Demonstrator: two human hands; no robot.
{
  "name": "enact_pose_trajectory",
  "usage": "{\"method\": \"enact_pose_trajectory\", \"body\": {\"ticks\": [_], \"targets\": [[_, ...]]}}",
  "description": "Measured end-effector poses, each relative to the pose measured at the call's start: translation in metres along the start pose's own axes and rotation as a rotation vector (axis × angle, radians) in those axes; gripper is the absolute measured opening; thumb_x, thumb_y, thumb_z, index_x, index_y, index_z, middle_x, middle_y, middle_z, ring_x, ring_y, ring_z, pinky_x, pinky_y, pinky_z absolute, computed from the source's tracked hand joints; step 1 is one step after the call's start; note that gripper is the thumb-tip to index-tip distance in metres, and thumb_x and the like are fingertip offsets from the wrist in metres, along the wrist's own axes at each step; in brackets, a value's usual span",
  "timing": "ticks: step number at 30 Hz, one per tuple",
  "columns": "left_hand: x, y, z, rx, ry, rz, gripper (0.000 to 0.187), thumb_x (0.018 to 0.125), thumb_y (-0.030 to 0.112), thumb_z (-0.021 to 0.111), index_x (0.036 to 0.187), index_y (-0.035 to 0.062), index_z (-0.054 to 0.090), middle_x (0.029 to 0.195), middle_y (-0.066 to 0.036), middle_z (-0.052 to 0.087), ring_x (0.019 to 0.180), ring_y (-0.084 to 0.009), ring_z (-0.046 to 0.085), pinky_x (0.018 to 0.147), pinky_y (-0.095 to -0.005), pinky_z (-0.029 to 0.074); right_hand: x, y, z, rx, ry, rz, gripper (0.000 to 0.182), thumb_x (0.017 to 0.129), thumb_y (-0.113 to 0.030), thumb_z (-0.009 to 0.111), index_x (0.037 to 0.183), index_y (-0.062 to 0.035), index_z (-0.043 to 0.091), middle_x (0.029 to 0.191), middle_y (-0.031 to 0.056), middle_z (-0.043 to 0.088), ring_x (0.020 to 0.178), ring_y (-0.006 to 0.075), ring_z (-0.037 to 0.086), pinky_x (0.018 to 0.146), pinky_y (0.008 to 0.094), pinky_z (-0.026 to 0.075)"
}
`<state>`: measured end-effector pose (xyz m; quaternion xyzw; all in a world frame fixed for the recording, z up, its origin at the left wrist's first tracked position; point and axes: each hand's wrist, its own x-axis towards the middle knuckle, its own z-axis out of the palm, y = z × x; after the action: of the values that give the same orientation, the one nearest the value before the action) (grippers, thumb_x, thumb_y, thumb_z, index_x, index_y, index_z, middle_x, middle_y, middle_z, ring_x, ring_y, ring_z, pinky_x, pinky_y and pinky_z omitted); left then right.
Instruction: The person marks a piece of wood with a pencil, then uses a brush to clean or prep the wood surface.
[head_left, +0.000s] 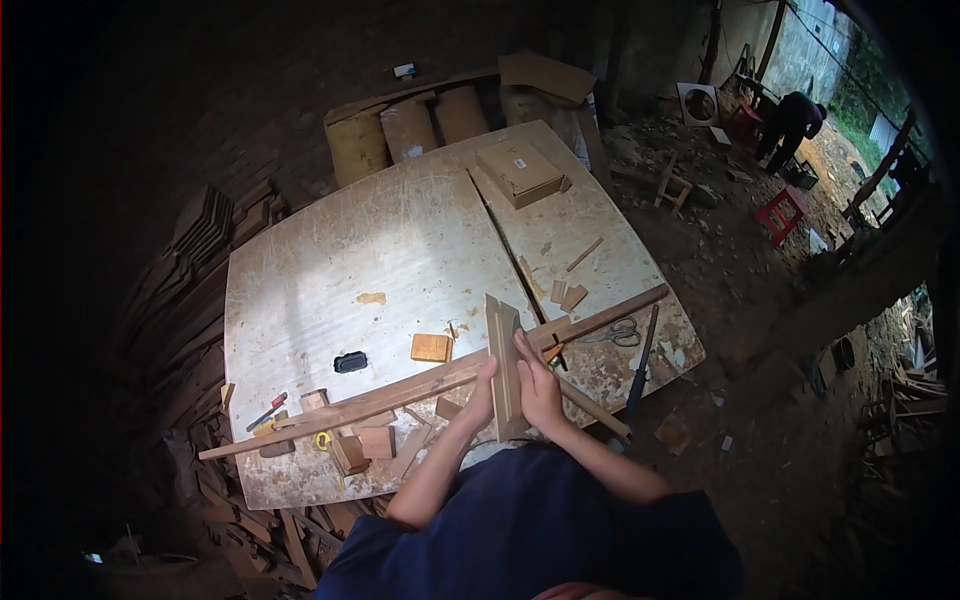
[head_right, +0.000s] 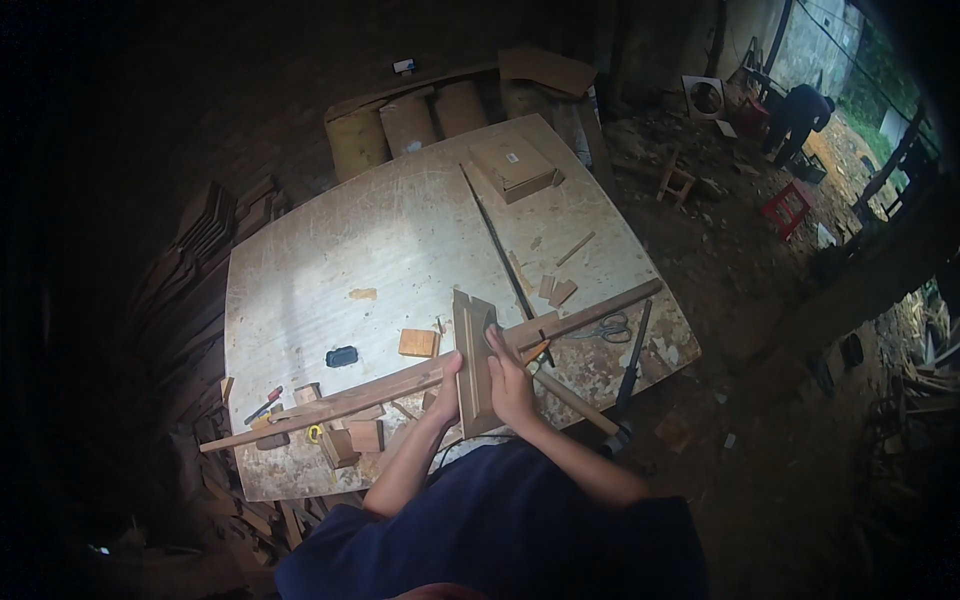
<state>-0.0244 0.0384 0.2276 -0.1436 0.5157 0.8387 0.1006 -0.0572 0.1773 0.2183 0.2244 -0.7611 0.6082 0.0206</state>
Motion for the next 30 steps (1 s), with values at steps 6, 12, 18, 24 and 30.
{"method": "enact_pose_trajectory", "body": {"ticks": [6,12,18,24,30], "targets": [[0.009,-0.009,0.003,-0.039,0.072,0.147,0.09,0.1,0.074,0.034,0.152,0.0014,0.044,0.141,-0.02,0.058,0.128,-0.0291,0.06,0.11,-0.0418,0.049,0.021,0.003,-0.001,0.108,-0.198,0.516,0.04,0.106,-0.009,0.051,0.144,-0.0013,0.059,0.147,0.0206,0.06,0.142,0.0379,0.053,0.118,0.0442,0.042],[0.017,-0.008,-0.007,-0.248,0.043,0.231,0.092,0.099,0.074,0.036,0.153,-0.0011,0.041,0.144,-0.018,0.054,0.136,-0.0295,0.052,0.115,-0.043,0.041,0.007,-0.011,0.006,0.094,-0.138,0.119,0.04,0.107,-0.01,0.049,0.145,-0.0019,0.058,0.145,0.0218,0.061,0.137,0.0375,0.057,0.114,0.0451,0.044],[0.023,-0.007,-0.019,-0.402,0.143,0.247,0.091,0.099,0.073,0.037,0.151,-0.001,0.043,0.141,-0.018,0.057,0.134,-0.0298,0.055,0.112,-0.0424,0.045,-0.007,-0.043,0.003,-0.03,-0.196,-0.188,0.041,0.108,-0.011,0.048,0.146,0.0005,0.057,0.144,0.0236,0.062,0.138,0.038,0.056,0.116,0.0427,0.042],[0.026,-0.013,-0.017,-0.296,0.185,0.264,0.095,0.098,0.077,0.033,0.152,0.0,0.041,0.138,-0.022,0.056,0.13,-0.034,0.056,0.11,-0.0479,0.045,0.004,-0.038,0.002,0.036,-0.22,0.003,0.039,0.108,-0.007,0.048,0.144,0.0024,0.058,0.146,0.0221,0.06,0.142,0.0343,0.054,0.119,0.04,0.04],[0.038,-0.009,-0.014,-0.255,0.286,0.364,0.095,0.097,0.078,0.032,0.151,0.001,0.043,0.137,-0.021,0.057,0.129,-0.0348,0.055,0.11,-0.049,0.045,0.018,-0.007,0.004,0.138,-0.275,0.277,0.039,0.105,-0.005,0.05,0.143,0.0025,0.059,0.146,0.0228,0.061,0.142,0.038,0.054,0.118,0.0402,0.041]]}}
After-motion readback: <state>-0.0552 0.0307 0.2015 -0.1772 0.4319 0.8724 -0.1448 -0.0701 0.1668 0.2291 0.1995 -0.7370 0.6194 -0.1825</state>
